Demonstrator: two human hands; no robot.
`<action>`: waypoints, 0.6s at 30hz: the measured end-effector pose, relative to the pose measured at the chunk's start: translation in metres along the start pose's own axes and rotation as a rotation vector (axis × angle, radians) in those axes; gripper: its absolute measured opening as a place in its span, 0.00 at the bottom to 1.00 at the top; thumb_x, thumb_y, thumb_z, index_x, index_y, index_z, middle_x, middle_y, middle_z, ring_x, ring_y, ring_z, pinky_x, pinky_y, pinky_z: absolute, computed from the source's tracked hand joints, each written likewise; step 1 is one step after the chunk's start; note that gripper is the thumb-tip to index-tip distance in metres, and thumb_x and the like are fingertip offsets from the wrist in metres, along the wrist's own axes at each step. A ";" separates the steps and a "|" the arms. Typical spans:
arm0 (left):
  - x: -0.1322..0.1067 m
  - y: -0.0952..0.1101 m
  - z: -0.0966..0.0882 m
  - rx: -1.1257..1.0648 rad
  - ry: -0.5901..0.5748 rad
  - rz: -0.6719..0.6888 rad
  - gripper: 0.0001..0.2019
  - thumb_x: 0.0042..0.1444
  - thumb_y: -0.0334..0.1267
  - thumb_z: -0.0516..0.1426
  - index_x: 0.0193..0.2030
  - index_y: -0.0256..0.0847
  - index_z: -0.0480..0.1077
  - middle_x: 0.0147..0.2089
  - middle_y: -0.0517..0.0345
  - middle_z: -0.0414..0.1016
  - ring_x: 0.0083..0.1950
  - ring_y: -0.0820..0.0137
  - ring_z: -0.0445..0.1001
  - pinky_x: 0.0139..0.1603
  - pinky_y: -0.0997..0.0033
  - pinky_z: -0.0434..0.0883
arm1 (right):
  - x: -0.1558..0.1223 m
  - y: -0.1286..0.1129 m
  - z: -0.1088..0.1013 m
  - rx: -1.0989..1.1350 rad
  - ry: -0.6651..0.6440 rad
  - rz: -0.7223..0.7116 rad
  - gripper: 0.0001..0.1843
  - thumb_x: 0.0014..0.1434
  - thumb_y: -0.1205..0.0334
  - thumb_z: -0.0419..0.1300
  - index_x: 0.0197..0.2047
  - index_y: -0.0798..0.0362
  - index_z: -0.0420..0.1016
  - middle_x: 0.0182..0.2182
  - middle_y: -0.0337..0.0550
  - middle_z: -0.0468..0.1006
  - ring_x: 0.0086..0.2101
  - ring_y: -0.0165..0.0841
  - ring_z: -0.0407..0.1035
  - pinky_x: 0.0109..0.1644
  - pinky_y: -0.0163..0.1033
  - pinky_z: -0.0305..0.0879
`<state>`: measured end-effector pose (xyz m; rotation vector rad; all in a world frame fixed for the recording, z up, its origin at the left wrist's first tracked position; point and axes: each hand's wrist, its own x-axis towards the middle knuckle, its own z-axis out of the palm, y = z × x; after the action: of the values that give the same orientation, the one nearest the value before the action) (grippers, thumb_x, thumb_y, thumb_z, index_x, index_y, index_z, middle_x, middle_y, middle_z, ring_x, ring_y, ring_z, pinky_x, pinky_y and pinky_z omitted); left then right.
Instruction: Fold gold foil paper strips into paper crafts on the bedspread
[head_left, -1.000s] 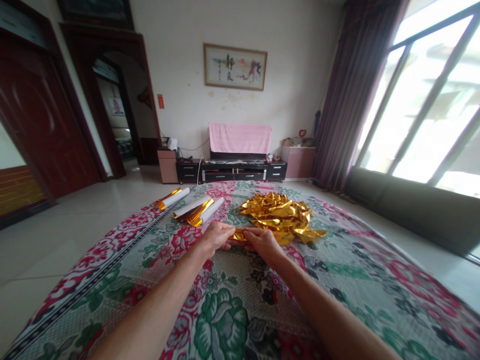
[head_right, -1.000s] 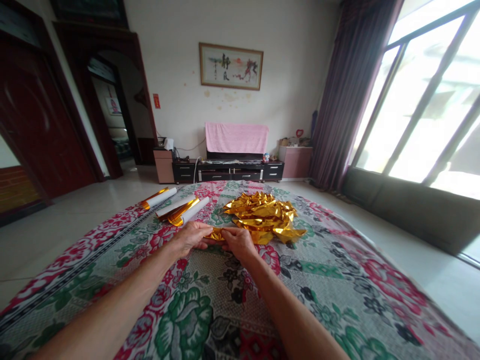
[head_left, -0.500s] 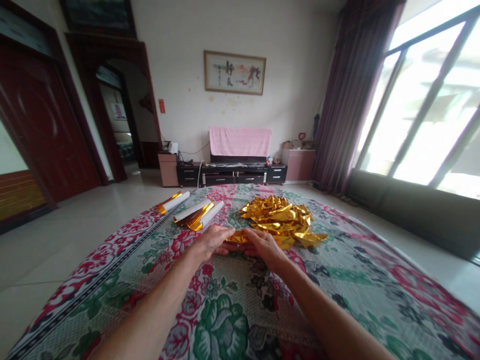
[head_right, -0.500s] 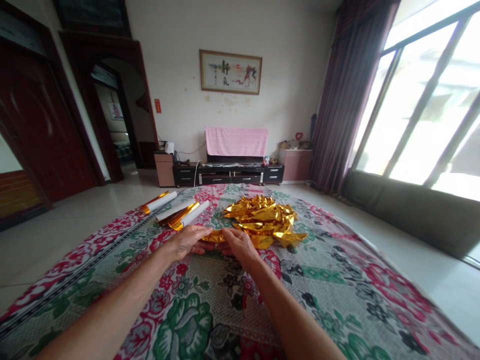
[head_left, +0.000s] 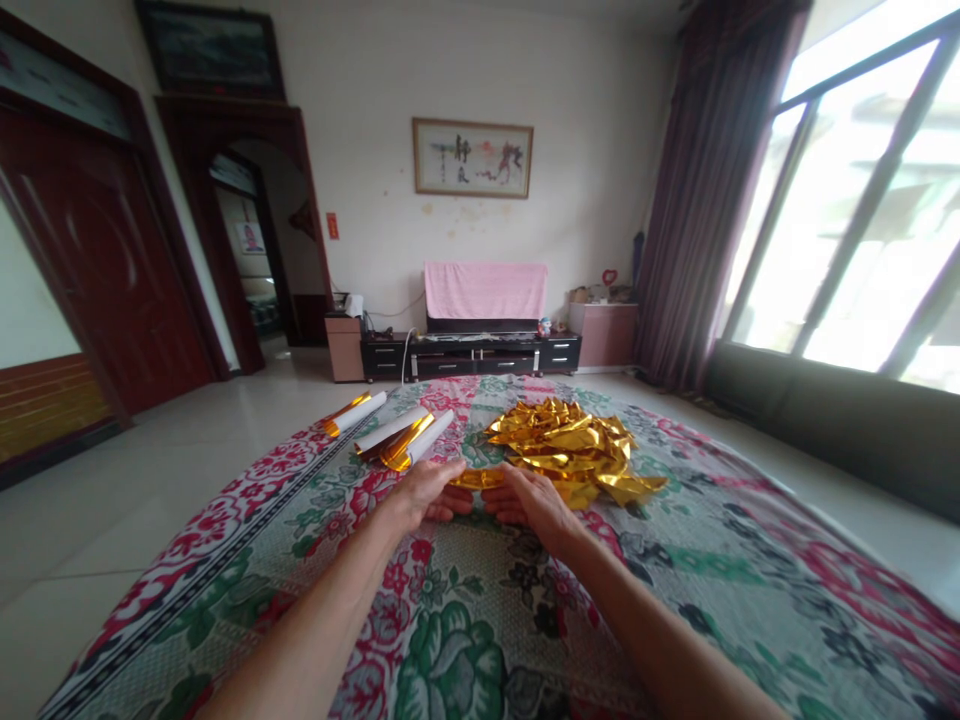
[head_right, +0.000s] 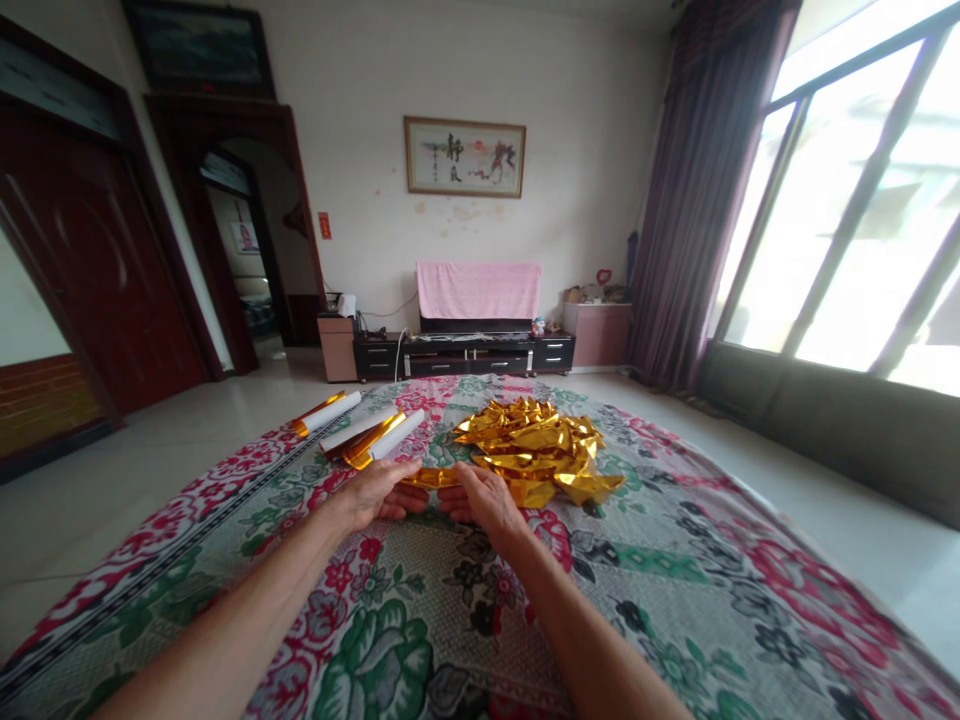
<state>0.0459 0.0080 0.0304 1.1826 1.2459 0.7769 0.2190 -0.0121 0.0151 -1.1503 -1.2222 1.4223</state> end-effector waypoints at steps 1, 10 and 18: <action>0.000 -0.001 0.000 0.017 -0.020 0.020 0.22 0.46 0.53 0.55 0.39 0.34 0.70 0.33 0.48 0.76 0.28 0.70 0.74 0.21 0.79 0.64 | 0.000 0.000 0.000 -0.017 0.001 -0.012 0.20 0.55 0.51 0.53 0.43 0.57 0.70 0.27 0.47 0.77 0.27 0.30 0.73 0.31 0.34 0.68; 0.001 -0.001 0.003 0.071 0.021 0.140 0.19 0.49 0.41 0.55 0.48 0.38 0.68 0.37 0.50 0.76 0.29 0.72 0.74 0.23 0.79 0.63 | 0.001 0.004 0.002 -0.016 0.019 -0.047 0.15 0.55 0.57 0.53 0.42 0.55 0.72 0.27 0.44 0.78 0.26 0.27 0.71 0.27 0.30 0.66; 0.000 -0.003 0.006 0.098 -0.109 0.172 0.16 0.51 0.42 0.53 0.44 0.39 0.71 0.36 0.52 0.76 0.30 0.71 0.74 0.23 0.79 0.63 | -0.002 0.001 0.002 -0.045 -0.019 -0.055 0.14 0.52 0.60 0.55 0.42 0.52 0.74 0.25 0.39 0.78 0.28 0.28 0.71 0.28 0.29 0.66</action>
<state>0.0511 0.0060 0.0270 1.4077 1.1132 0.7733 0.2174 -0.0140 0.0140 -1.1273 -1.2954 1.3743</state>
